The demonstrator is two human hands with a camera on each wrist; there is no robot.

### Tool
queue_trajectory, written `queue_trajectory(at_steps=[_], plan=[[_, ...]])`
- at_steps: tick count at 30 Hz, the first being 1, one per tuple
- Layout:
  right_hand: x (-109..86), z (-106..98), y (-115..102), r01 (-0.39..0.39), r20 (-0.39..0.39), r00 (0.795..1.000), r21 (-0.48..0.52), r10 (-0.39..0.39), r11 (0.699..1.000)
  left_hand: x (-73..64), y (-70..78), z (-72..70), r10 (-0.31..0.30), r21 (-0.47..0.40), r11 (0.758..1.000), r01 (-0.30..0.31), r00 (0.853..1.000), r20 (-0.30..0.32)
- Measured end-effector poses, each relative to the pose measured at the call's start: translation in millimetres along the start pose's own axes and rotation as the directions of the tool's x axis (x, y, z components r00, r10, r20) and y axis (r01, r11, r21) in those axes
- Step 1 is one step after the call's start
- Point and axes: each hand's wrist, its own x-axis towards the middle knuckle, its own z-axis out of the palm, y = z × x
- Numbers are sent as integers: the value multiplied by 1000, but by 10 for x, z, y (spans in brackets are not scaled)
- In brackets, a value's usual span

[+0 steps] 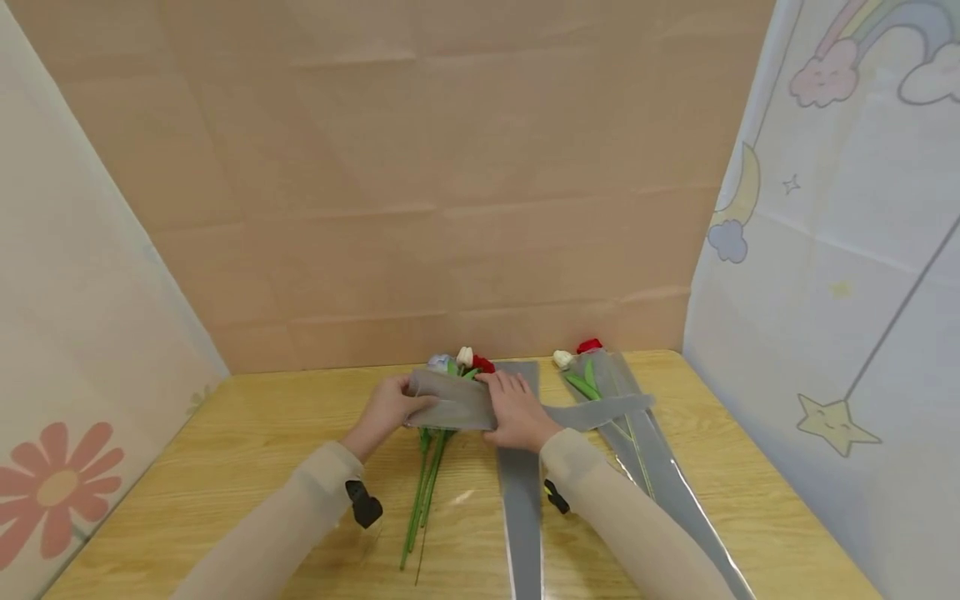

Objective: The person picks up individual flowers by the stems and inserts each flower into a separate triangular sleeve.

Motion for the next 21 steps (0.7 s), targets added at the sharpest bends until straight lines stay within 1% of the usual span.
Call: queue_trajectory(at_steps=[2,5,8,11,14,17,19,21], plan=[[-6,-2,4,-5,-12,1000,12,5,1000,6,-27,-17,15,32,999,-15,1000,-7],[-11,-5,5,-17,-14,1000,33,18,999,10,-53,-39,28,41,999,-28,1000,-8],[-11,-10,-4,-28,-13,999,47,29,998,16,-62,-55,22,17,1000,-22,1000,-8],[-10,-10,-2,-41,-15,999,49,42,998,19,-64,-74,14,-22,1000,-14,1000,4],[-17,-14,10,-41,-30,999,54,43,998,11,-57,-109,-4,-86,996,7,999,35],[-26,-27,38,-32,-45,998,59,35,998,-5,-35,-171,-48,-139,989,57,997,66],[-31,-48,63,-28,-56,998,64,32,998,-17,-13,-226,-89,-182,978,97,995,54],[-30,-73,94,-27,-72,997,67,32,997,-18,12,-276,-129,-231,965,129,992,15]])
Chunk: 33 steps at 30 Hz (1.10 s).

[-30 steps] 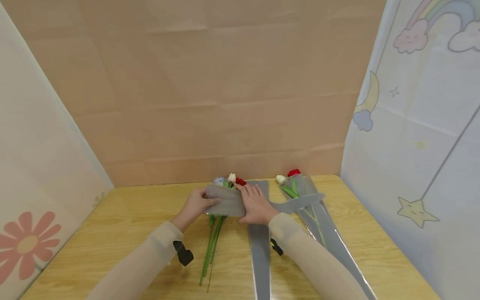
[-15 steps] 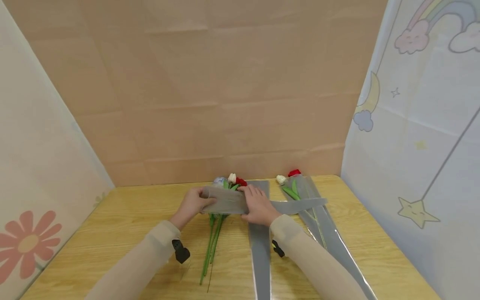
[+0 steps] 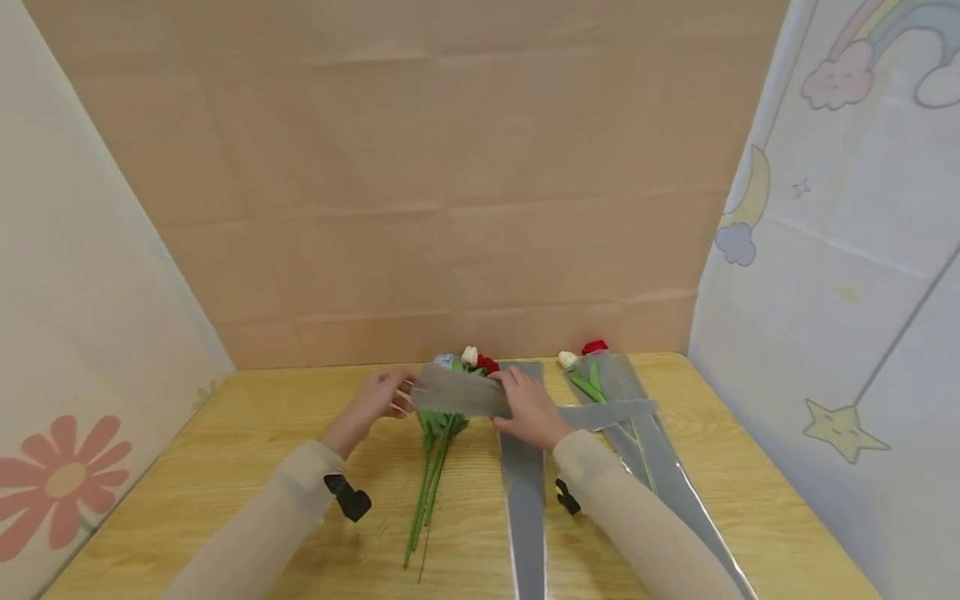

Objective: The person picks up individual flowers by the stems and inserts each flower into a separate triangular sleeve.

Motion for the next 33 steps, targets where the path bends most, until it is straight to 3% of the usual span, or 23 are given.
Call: queue_trajectory(at_steps=[2,4,6,8,10,12,16,20,22,25,28,30,33], plan=[[2,-12,28,-8,-17,1000,14,8,1000,4,12,-26,-9,-29,1000,7,998,-61],[1,-29,58,-15,-30,999,29,16,999,9,4,-14,-1,-1,1000,1,997,-80],[-4,-48,87,-24,-31,999,45,25,999,21,-39,44,24,102,995,-19,998,-52],[-13,-63,102,-33,-24,999,56,34,998,18,-95,132,46,252,966,-50,999,21],[-23,-72,108,-37,-18,999,62,38,997,10,-153,238,63,410,907,-97,993,97],[-32,-78,108,-29,-20,999,56,30,998,9,-207,349,88,536,831,-150,986,140],[-55,-85,120,-13,-35,999,46,14,999,11,-252,549,116,689,706,-162,987,114],[-79,-77,150,-10,-53,999,39,13,999,27,-251,687,100,772,629,-87,994,31],[-89,-72,163,-12,-57,998,38,14,999,40,-255,733,87,791,609,-53,996,0],[-104,-73,176,-15,-56,998,37,17,999,63,-273,775,62,782,623,-19,998,-25],[-109,-74,175,-13,-61,998,37,15,999,76,-300,776,52,739,673,-15,998,-27],[-112,-78,173,-10,-69,998,39,12,999,86,-316,762,39,684,729,-20,999,-13],[-115,-86,174,-10,-72,997,34,12,999,98,-317,704,48,534,845,-43,999,3]])
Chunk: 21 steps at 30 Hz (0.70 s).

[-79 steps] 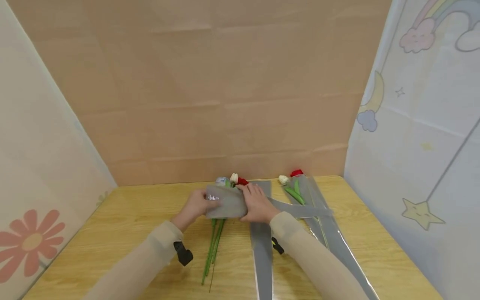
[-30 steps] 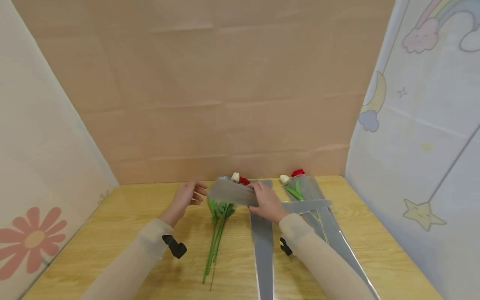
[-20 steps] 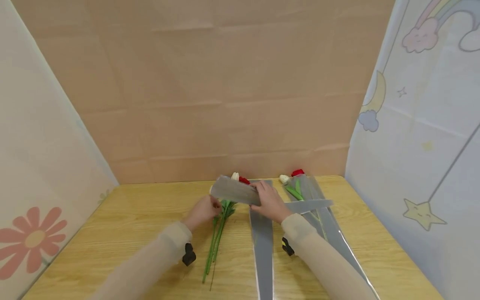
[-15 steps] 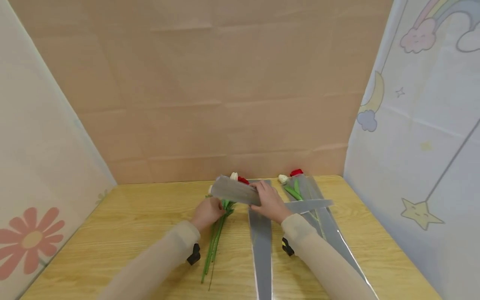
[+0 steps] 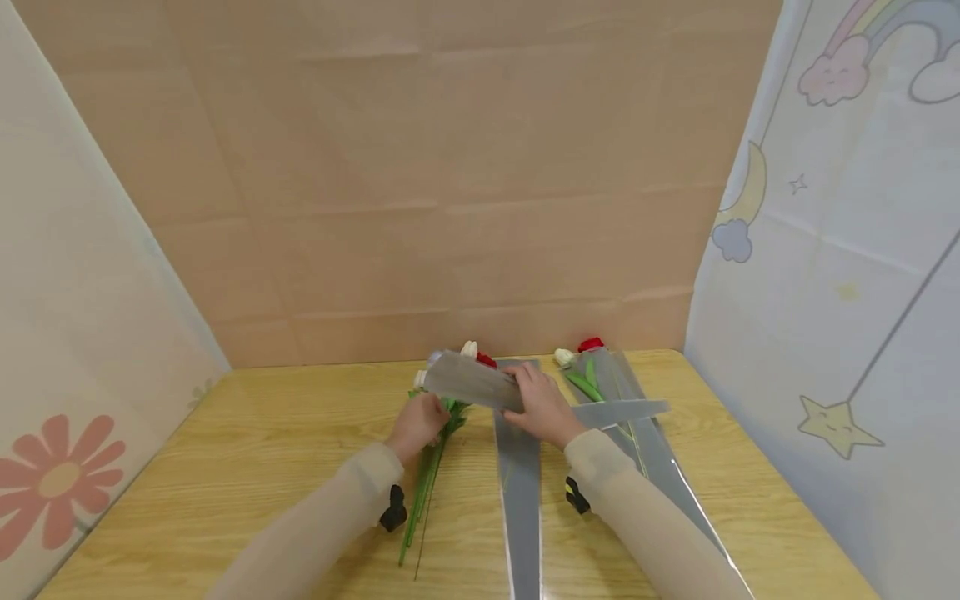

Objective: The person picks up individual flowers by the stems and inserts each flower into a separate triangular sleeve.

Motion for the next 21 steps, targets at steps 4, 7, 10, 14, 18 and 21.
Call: queue_trajectory(at_steps=[4,7,10,14,18,21], plan=[[-1,-8,6,-2,-6,1000,-6,2,1000,-6,-8,-189,7,-280,960,-8,1000,-6],[3,-11,26,-14,-16,1000,-4,14,1000,-19,19,-415,-17,-404,915,-9,998,-60],[9,-17,46,-33,-26,999,3,33,999,-60,102,-719,-17,-512,855,-86,981,-193],[13,-41,48,-65,-26,997,25,66,998,-108,232,-1065,33,-611,716,-338,890,-454],[27,-41,38,-90,-23,996,46,91,995,-182,382,-1249,111,-592,489,-641,719,-686],[41,-30,20,-89,-23,996,54,91,995,-256,513,-1288,140,-569,308,-762,628,-765]])
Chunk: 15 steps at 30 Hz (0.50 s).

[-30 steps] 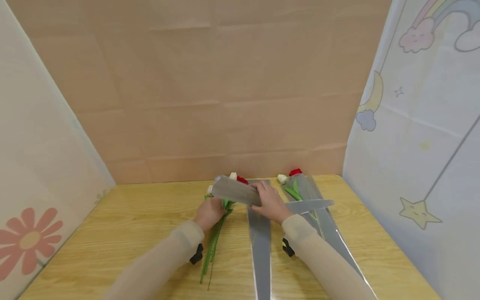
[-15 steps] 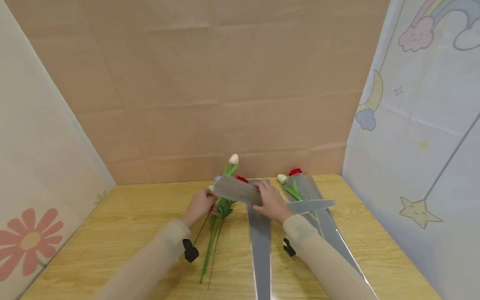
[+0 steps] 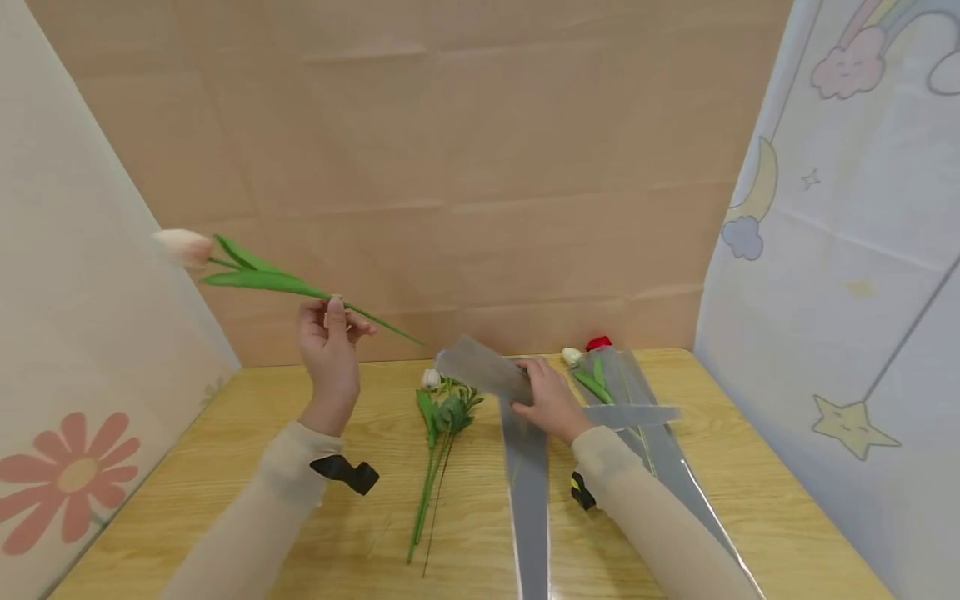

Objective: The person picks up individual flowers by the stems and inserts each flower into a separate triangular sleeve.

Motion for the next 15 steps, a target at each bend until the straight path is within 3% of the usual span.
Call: queue_trajectory(at_steps=[3,5,8,10,13,15], plan=[[-6,-9,-8,7,2,1000,2,-7,1000,-73,14,102,27,-59,998,-25,999,27],[-11,-12,-17,11,5,1000,9,-11,1000,-139,-23,139,15,-37,999,-13,998,62],[-14,-12,-31,18,6,1000,23,-18,1000,-231,-129,151,-42,14,999,41,994,98],[-12,-9,-42,20,7,1000,33,-21,999,-280,-202,150,-101,92,992,91,988,114],[-5,-4,-58,23,5,1000,43,-24,999,-329,-296,147,-195,299,943,145,970,145],[1,6,-69,20,11,1000,53,-20,998,-349,-341,143,-244,460,876,144,956,166]])
